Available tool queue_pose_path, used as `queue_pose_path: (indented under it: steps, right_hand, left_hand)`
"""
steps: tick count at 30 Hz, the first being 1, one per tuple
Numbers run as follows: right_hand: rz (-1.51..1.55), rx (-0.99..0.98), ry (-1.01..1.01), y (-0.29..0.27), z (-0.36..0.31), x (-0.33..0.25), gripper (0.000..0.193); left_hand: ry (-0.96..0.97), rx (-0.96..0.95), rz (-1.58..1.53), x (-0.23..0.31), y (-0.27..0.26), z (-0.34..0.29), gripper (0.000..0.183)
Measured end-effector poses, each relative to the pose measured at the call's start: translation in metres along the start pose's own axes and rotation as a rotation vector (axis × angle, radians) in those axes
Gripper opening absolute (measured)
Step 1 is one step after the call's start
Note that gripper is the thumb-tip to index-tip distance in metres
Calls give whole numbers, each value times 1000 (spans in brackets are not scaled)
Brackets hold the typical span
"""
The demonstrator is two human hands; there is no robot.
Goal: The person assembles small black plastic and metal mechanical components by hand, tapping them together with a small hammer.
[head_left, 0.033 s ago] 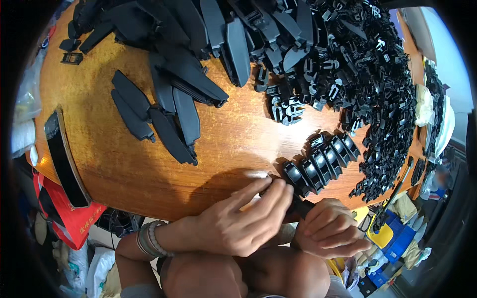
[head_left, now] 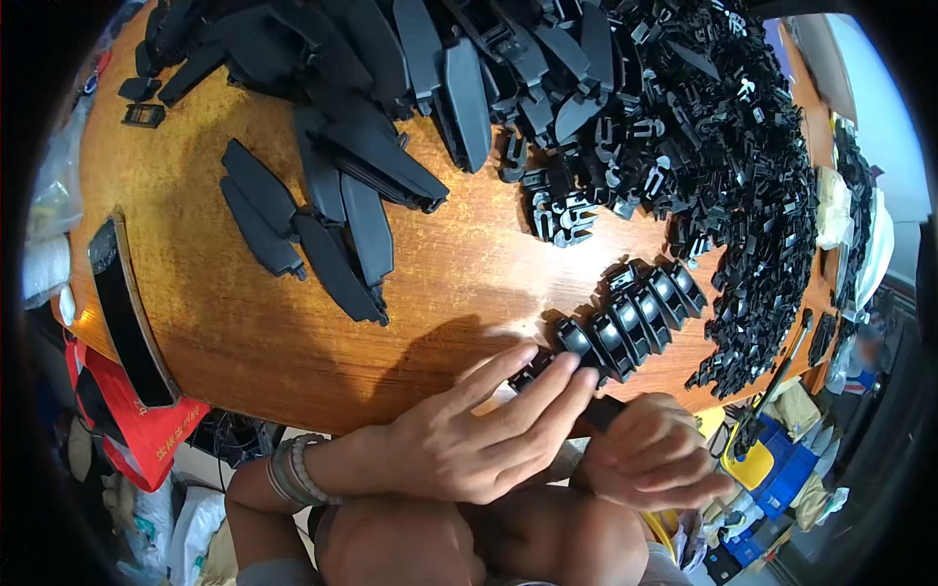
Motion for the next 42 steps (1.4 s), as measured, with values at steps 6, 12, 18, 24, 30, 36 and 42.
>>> queue_pose_path:
  steps: [6, 12, 18, 24, 30, 36, 42]
  right_hand:
    - [-27, 48, -54, -1, 7, 9, 69]
    - [-46, 25, -45, 7, 6, 16, 69]
    - [-2, 107, -46, -3, 10, 12, 70]
    - [-108, 129, -39, -25, 16, 2, 70]
    - [-96, 157, -20, -24, 14, 8, 69]
    - [-141, 108, 30, -15, 16, 15, 65]
    - [-109, 57, 72, -22, 18, 13, 65]
  left_hand:
    - [-94, -170, -6, -4, 12, 1, 35]
    - [-110, -224, -61, -8, 8, 2, 29]
    - [-130, -212, -59, -8, 10, 4, 55]
    - [-126, -319, -66, -2, 28, 15, 65]
    - [-134, -381, -98, -7, 27, 17, 56]
    - [-140, -368, -109, -4, 21, 22, 56]
    - [-162, -344, -146, -6, 21, 27, 63]
Point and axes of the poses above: each hand's wrist, its own z-axis towards the middle knuckle, its own y-axis out of the palm, x = y × z, the point moved 6 cm from there along z, towards the middle knuckle, and after that the axes turned 3 degrees about -y, right-handed, at the moved point
